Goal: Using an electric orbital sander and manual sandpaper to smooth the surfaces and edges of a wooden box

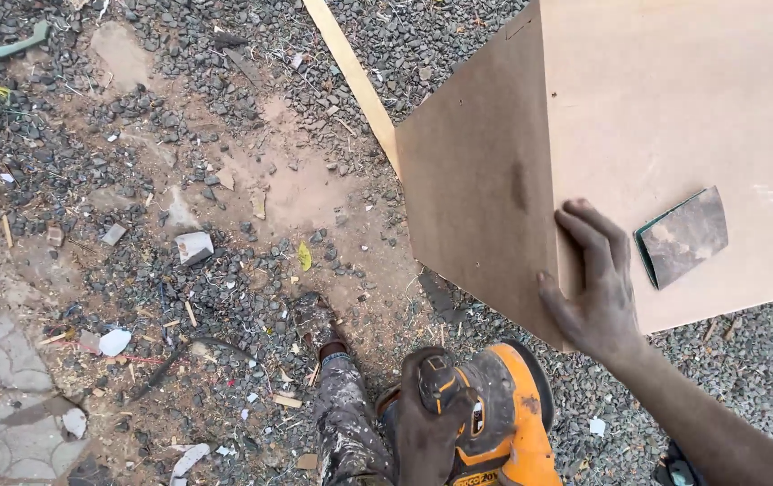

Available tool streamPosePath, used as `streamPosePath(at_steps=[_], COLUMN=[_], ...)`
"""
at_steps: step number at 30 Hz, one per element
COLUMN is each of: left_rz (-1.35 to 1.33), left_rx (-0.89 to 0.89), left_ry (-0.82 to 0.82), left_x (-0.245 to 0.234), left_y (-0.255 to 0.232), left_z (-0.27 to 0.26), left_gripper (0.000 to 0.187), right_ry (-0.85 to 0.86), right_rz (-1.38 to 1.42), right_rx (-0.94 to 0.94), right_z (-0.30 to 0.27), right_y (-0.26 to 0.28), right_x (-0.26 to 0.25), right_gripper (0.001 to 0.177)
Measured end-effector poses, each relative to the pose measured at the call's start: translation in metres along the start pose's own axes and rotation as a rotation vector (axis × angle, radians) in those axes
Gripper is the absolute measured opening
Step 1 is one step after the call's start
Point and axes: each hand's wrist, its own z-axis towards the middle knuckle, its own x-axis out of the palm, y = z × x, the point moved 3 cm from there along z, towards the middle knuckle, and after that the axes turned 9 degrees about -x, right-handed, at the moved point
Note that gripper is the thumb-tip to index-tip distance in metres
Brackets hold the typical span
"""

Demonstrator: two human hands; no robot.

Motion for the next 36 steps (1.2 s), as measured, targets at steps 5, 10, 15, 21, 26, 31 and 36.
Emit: streamPosePath(at_steps=[5,10,15,21,26,31,36], left_rz=[-0.017,-0.145,-0.1,-0.141,-0.052,-0.075,-0.068], left_rx=[0.112,0.193,0.206,0.176,0.256,0.32,0.201], left_ry=[-0.005,0.002,-0.01,-0.004,-0.047,-0.037,-0.13], left_x=[0.011,0.034,0.035,0.037,0.035,0.039,0.036], left_y=[-0.016,-0.01,-0.021,-0.019,-0.052,-0.051,-0.047], left_z=[0.006,0.024,0.027,0.033,0.047,0.044,0.044], left_gripper=[0.051,0.049,0.05,0.054,0.048,0.047,0.049], right_ry=[-0.003,-0.109,-0.112,-0.099,-0.107,-0.111,-0.104], right_rz=[0.056,-0.07,-0.125,-0.134,-0.123,-0.125,-0.132], right_rx=[0.073,-0.065,-0.077,-0.053,-0.054,-0.058,-0.059], right_z=[-0.041,-0.03,-0.025,-0.032,-0.032,-0.032,-0.03], right_y=[-0.005,-0.009,-0.009,-0.012,-0.012,-0.012,-0.01], right_x=[-0.008,0.001,0.002,0.004,0.004,0.002,0.002], right_gripper=[0.045,0.03,0.031,0.031,0.03,0.031,0.03])
